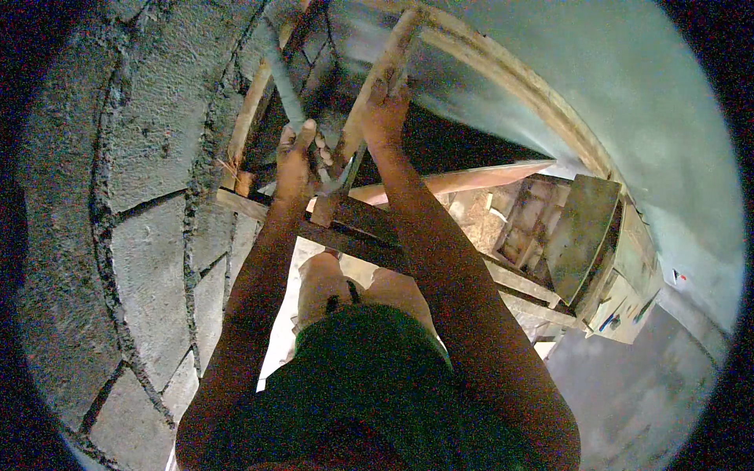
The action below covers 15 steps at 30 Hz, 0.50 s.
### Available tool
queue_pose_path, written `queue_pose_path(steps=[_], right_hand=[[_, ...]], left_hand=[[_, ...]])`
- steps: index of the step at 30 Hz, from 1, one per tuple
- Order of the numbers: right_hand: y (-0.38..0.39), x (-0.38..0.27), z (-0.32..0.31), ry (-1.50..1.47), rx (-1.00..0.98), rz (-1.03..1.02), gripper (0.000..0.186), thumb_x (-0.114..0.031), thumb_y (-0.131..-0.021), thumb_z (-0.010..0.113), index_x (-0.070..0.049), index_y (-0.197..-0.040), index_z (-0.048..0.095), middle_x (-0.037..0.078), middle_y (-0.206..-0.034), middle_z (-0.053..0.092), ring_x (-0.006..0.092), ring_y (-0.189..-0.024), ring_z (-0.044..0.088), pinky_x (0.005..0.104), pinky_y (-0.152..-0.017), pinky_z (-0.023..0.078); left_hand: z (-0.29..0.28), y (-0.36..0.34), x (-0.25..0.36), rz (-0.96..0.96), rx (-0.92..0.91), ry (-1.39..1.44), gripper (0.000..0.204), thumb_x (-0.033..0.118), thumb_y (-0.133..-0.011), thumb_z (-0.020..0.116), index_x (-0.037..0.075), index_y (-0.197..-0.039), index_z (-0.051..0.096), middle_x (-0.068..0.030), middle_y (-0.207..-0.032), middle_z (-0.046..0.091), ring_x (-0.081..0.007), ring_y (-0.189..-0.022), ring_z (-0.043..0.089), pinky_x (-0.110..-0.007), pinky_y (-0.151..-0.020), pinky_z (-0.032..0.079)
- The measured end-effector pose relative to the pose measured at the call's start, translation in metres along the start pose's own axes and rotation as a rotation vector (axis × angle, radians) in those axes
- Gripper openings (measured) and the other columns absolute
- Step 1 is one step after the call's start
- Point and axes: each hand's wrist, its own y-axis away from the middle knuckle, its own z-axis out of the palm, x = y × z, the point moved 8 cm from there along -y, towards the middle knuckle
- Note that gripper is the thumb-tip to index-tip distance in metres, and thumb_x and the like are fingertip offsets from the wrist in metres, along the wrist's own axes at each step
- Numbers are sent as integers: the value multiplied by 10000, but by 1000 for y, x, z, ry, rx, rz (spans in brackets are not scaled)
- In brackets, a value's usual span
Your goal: Assembling a wooden structure by sawing a plank to size and hammering it into place.
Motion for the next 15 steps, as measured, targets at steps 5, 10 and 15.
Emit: queue_pose_path(steps=[5, 10, 15], right_hand=[[1, 9, -1, 107, -49, 96, 533, -313, -976, 423, 80, -1337, 417, 365, -1333, 435, 505, -1192, 461, 488, -1052, 359], [-2, 1, -2, 76, 14, -104, 535, -319, -980, 413, 79, -1339, 417, 371, -1356, 405, 502, -1171, 474, 500, -1049, 358], [1, 9, -1, 51, 11, 75, 581, -360, -959, 464, 76, -1339, 409, 360, -1333, 427, 497, -1181, 471, 511, -1032, 373]], left_hand=[[-5, 15, 3, -220, -54, 142, 234, 252, -868, 677, 67, -933, 549, -94, -795, 628, -223, -727, 639, -350, -653, 534], [10, 6, 42, -89, -311, 156, 240, 230, -850, 702, 11, -873, 607, -83, -694, 583, -245, -695, 633, -387, -671, 514], [-21, 24, 27, 3, -13, 164, 314, 244, -860, 703, 46, -654, 573, -77, -634, 551, -216, -595, 572, -383, -646, 508]])
